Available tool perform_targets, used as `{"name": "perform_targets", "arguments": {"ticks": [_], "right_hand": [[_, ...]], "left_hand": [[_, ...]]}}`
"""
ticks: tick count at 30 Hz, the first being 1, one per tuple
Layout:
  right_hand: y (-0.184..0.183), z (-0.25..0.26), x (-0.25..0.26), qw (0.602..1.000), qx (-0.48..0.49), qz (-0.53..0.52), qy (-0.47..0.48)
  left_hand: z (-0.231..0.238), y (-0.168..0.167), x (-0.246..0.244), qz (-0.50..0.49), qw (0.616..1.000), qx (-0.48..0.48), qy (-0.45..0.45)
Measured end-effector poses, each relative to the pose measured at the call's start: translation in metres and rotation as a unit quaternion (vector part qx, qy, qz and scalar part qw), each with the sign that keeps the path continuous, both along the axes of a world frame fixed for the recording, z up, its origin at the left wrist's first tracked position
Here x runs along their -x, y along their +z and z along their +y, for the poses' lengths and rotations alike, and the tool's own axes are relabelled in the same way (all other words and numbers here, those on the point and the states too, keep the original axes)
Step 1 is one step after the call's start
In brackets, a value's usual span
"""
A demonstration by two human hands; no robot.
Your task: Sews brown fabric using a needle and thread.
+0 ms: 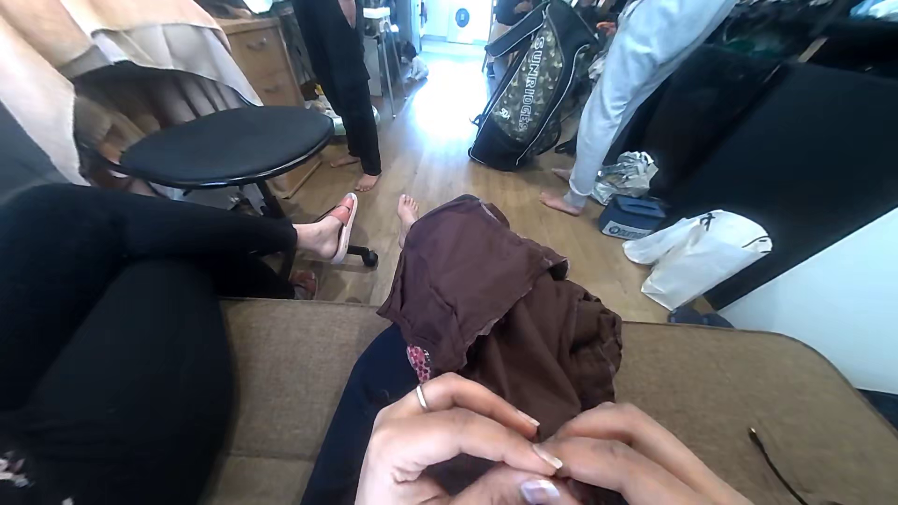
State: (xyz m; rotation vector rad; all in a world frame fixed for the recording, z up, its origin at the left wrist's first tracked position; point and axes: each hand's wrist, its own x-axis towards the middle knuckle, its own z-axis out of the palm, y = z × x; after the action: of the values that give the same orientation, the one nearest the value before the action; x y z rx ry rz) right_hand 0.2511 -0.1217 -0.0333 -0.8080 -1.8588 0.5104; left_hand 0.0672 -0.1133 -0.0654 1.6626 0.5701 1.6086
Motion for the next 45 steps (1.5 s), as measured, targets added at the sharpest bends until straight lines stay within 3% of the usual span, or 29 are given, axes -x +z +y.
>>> {"name": "perform_targets", "arguments": {"ticks": [13,22,27,37,40,45], "right_hand": [[-0.002,0.001,0.003,0.999,-0.017,0.007,-0.032],[0.000,0.001,-0.006,0.996,0.047,0.065,0.036],[-0.003,0.001,-0.002,0.999,0.020,0.046,0.001],[-0.002,-0.002,0.005,0.999,-0.034,-0.002,-0.039],[-0.003,-0.002,0.005,0.999,-0.026,0.034,-0.013],[-0.005,0.007,-0.001,0.980,0.078,0.154,0.097]], "left_hand": [[0.002,-0.005,-0.008,-0.040,0.998,0.040,0.021],[0.002,-0.008,-0.007,-0.084,0.992,0.092,-0.016],[-0.002,-0.004,-0.006,-0.057,0.997,0.048,-0.030],[-0.003,-0.003,-0.007,0.001,0.998,-0.016,0.056],[-0.001,-0.006,-0.007,-0.010,0.999,-0.012,0.029],[0.000,-0.007,-0.010,-0.015,0.999,-0.020,-0.023]]}}
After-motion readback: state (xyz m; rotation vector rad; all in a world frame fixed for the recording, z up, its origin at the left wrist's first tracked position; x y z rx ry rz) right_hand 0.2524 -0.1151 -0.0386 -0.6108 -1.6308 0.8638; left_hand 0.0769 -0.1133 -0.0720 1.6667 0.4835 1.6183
